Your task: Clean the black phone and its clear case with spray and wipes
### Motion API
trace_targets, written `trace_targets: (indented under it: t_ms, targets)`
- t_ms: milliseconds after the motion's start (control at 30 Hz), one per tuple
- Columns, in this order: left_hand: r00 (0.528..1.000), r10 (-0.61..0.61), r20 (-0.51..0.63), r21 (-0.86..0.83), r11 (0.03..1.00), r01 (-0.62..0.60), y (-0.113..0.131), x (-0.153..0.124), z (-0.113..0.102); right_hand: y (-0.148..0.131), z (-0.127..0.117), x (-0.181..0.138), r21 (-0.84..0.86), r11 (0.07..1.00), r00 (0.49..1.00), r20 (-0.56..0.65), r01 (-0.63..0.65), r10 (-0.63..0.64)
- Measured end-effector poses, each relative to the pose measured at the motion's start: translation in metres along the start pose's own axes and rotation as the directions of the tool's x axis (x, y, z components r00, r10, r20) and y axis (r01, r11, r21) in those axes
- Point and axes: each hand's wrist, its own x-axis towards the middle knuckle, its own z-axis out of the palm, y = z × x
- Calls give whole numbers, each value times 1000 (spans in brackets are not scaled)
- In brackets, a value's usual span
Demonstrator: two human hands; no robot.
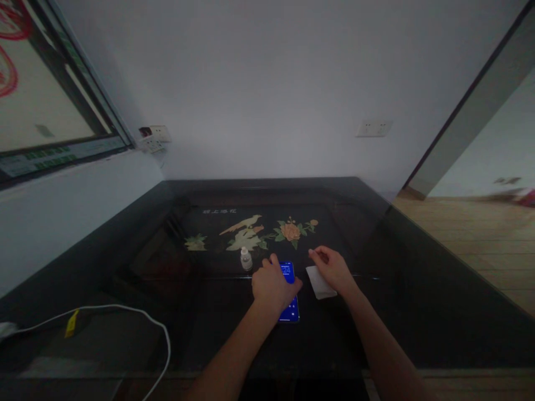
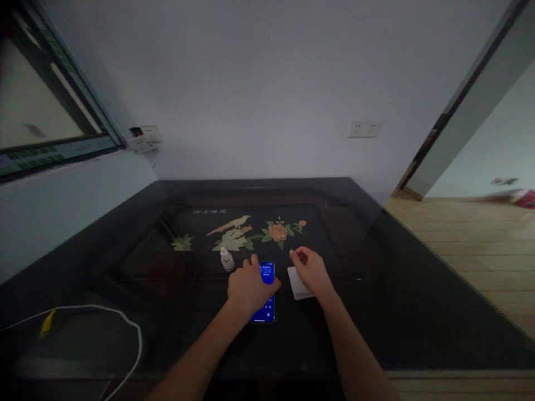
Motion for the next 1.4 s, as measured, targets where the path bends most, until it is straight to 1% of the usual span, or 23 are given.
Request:
trace_targets:
  t_ms: [167, 467, 733, 867, 967, 1033, 1100, 1200, 1300, 1400]
  targets:
    - [999, 20, -34, -2, 1000, -20, -1, -2, 2, -2, -1, -1, -21, 1000, 1000, -9, -2, 2]
    - [999, 40, -26, -14, 999, -40, -12, -6, -2, -5, -1, -3, -32, 999, 1000, -4, -8, 7]
    - [999, 38, -27, -25, 999, -39, -16, -9, -1, -8, -2, -4, -48, 999, 1000, -1, -9, 9]
    - [997, 45, -62, -32, 998, -47, -21, -15, 0, -7, -1, -4, -96, 995, 1000, -3, -8, 7]
    - [997, 47, -66, -47, 998, -50, -29, -24, -1, -3, -4, -4, -167, 986, 999, -41, -6, -1]
    - [998, 39, -55, -58, 997, -43, -33, -31, -3, -1, -8, -5, -229, 973, 996, -85, -31, 12]
    - [998, 39, -48, -74, 996, -42, -35, -38, -5, -1, -12, -6, -250, 965, 994, -97, -77, 54]
    - [999, 30, -44, -90, 995, -34, -29, -45, -6, -7, -13, -10, -198, 972, 992, -11, -126, 126]
    - [999, -12, -37, -72, 997, 9, -17, -44, -2, -17, -6, -14, -94, 987, 986, 100, -127, 136]
    - [999, -46, -23, -57, 997, 45, -7, -38, 3, -24, 4, -19, 22, 988, 966, 215, -154, 146]
